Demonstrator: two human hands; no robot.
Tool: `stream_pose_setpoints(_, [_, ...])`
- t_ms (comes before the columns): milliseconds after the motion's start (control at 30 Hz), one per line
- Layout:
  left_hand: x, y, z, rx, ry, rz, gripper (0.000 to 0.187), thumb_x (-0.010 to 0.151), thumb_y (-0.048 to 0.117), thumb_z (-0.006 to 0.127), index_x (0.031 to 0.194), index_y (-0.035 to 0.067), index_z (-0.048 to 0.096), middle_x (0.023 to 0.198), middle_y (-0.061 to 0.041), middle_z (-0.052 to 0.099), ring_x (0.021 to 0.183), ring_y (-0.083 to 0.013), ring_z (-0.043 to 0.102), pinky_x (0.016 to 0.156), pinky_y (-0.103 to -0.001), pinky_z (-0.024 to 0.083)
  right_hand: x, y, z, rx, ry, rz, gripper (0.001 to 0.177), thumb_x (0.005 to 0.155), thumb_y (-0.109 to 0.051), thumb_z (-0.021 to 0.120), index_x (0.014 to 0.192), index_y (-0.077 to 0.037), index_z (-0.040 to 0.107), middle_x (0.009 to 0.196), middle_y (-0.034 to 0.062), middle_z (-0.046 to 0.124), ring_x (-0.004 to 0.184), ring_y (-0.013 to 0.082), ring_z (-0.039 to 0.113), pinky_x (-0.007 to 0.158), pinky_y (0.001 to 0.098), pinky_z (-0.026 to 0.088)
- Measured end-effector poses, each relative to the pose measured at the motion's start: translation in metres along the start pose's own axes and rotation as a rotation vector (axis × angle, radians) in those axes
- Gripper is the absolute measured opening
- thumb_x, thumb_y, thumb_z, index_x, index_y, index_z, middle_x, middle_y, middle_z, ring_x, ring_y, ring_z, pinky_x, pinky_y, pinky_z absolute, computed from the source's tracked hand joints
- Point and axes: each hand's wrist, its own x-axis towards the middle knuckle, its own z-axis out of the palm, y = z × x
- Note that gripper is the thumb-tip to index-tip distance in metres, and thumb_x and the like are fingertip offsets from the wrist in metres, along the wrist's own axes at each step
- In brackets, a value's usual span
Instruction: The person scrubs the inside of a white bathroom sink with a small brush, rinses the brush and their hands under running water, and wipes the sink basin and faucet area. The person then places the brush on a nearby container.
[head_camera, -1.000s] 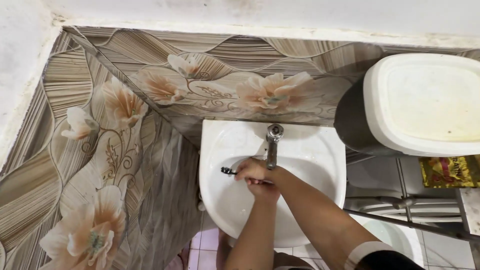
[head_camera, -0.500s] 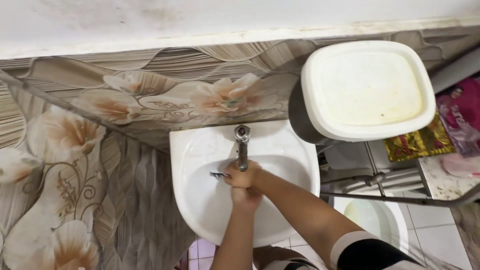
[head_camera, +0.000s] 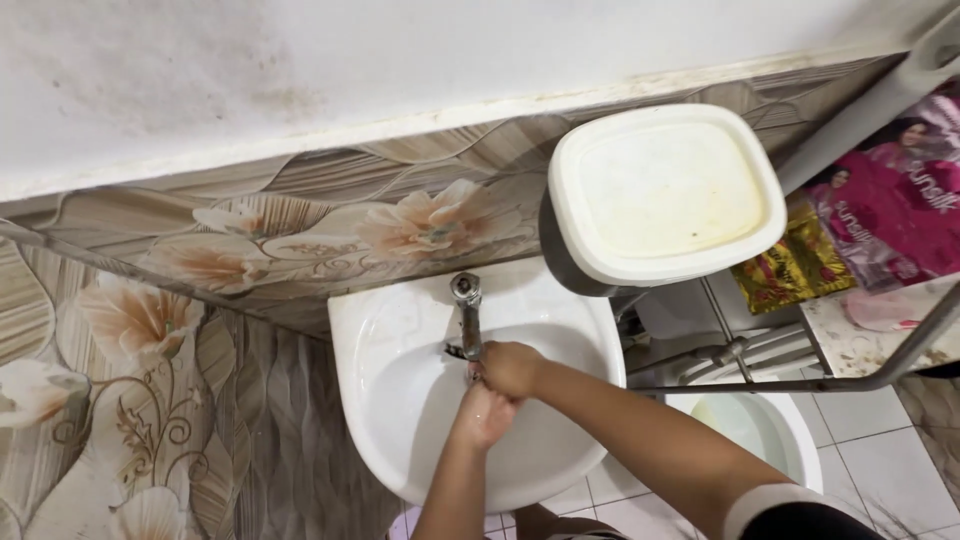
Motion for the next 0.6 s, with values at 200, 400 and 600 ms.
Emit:
stream_pose_setpoints(200, [0.06, 0.028, -0.024, 0.185, 0.243, 0.029, 0.018, 0.097, 0.01, 0.06, 0.115, 0.009, 0.059, 0.094, -0.008, 0.068, 0.084, -0.0223, 0.065, 0.076, -0.037, 0.055, -0.082, -0.011, 0.006, -0.487, 0.068, 0.144, 0.026, 0.095, -0.02, 0.059, 0.117, -0.007, 0.064, 0.113, 0.0152, 0.063, 0.103, 0.0297, 0.066, 0.081, 0.0413, 0.056])
stream_pose_setpoints(400, [0.058, 0.037, 0.028, 0.512, 0.188, 0.007, 0.035, 0.093, 0.0, 0.056, 0.126, 0.008, 0.06, 0.1, -0.005, 0.071, 0.09, -0.0194, 0.071, 0.076, -0.03, 0.06, -0.126, -0.023, -0.009, -0.608, 0.128, 0.161, 0.021, 0.089, -0.013, 0.065, 0.105, -0.001, 0.069, 0.109, 0.0142, 0.063, 0.101, 0.0276, 0.063, 0.078, 0.0379, 0.054])
stream_pose_setpoints(600, [0.026, 0.05, 0.034, 0.697, -0.091, -0.057, 0.041, 0.09, 0.004, 0.052, 0.129, 0.008, 0.063, 0.101, -0.008, 0.069, 0.082, -0.014, 0.061, 0.069, -0.028, 0.056, -0.252, -0.073, -0.12, -0.152, 0.359, -0.348, 0.031, 0.081, -0.007, 0.071, 0.112, -0.01, 0.076, 0.094, 0.0068, 0.071, 0.088, 0.0278, 0.071, 0.075, 0.0389, 0.056])
